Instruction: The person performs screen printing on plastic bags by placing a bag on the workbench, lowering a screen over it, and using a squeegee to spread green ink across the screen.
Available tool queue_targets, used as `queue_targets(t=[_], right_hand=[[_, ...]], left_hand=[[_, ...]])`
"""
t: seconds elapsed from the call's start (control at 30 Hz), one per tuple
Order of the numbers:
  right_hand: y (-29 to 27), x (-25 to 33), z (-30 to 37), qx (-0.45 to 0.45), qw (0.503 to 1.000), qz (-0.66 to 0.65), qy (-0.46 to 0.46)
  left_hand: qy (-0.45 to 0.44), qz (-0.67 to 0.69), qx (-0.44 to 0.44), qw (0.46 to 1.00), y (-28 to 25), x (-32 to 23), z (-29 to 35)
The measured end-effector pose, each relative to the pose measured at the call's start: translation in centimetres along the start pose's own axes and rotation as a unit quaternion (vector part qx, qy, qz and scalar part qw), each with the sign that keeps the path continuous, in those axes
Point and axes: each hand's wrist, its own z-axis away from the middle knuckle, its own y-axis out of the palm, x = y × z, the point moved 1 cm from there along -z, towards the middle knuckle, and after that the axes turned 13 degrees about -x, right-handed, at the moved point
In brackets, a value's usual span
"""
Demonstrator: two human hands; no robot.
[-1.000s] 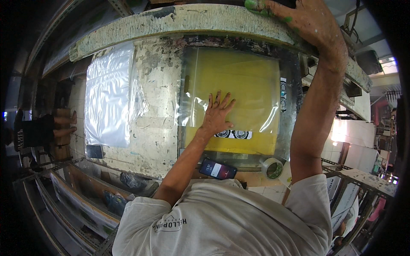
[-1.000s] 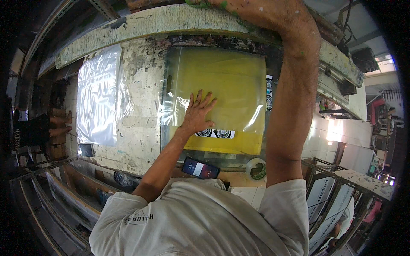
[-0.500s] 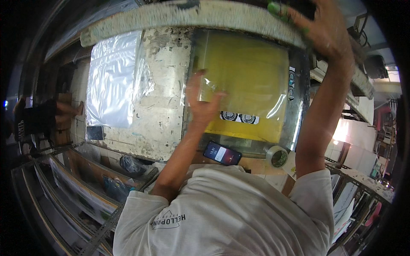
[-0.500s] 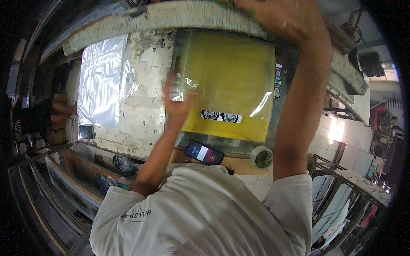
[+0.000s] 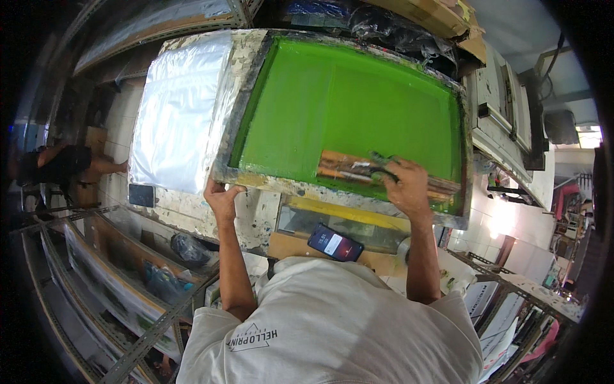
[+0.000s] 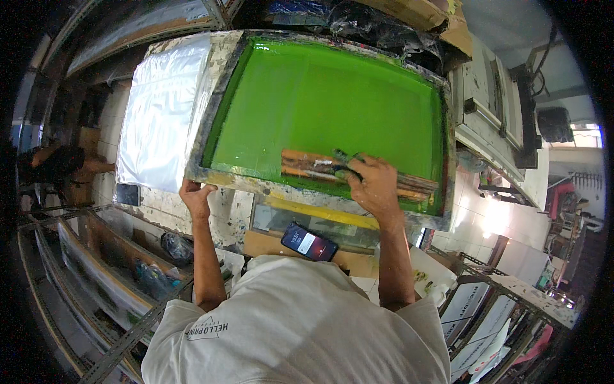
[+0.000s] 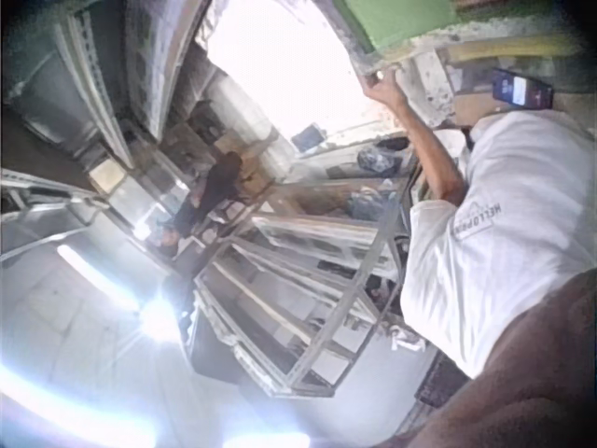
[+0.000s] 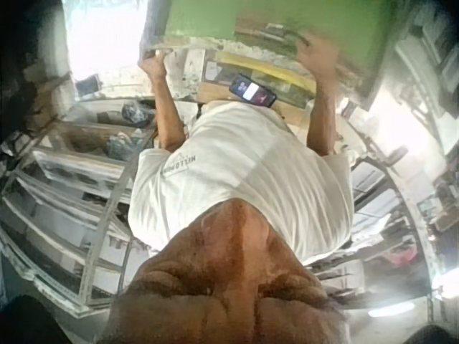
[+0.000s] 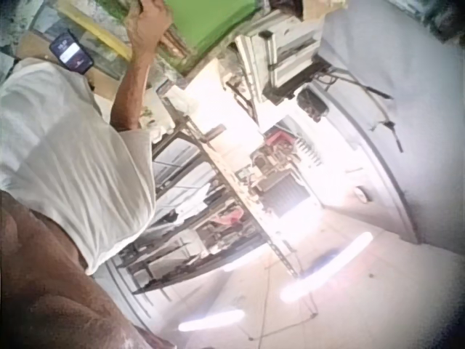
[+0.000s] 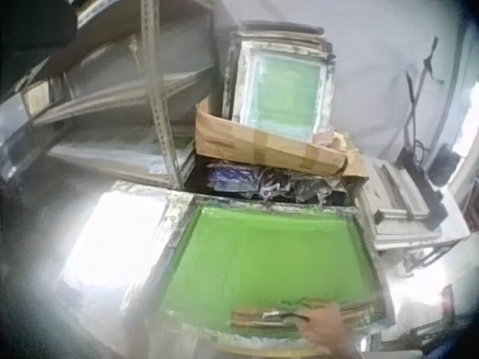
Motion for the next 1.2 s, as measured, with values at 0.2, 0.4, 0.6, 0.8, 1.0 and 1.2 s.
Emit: queue_targets(t=[0.2,0.4,0.6,0.8,1.0,1.2], right_hand=[[6.7,-2.7,4.3,0.140,0.981,0.134,0.014],[10.4,-7.2,-0.2,0.033,0.993,0.082,0.073],[12.8,-13.6,-10.2,-0.055,0.994,0.089,0.023],[14.6,-19.4,-19.4,-0.102,0.991,0.092,-0.004],[13.9,-19.1,-23.2,-0.041,0.988,0.151,-0.014],[9.4,-13.2,-23.0,-0.073,0.954,0.275,-0.098]], left_hand=[[0.253,-0.300,-0.028,0.919,-1.1,3.9,-0.1],[0.302,-0.259,-0.043,0.917,-1.4,4.3,-0.3],[0.298,-0.251,-0.053,0.919,-1.8,4.3,-0.2],[0.284,-0.259,-0.056,0.921,-1.4,3.9,-0.2],[0.272,-0.213,-0.031,0.938,-1.5,3.8,-0.2],[0.180,-0.096,-0.040,0.978,-1.7,5.2,-0.2]])
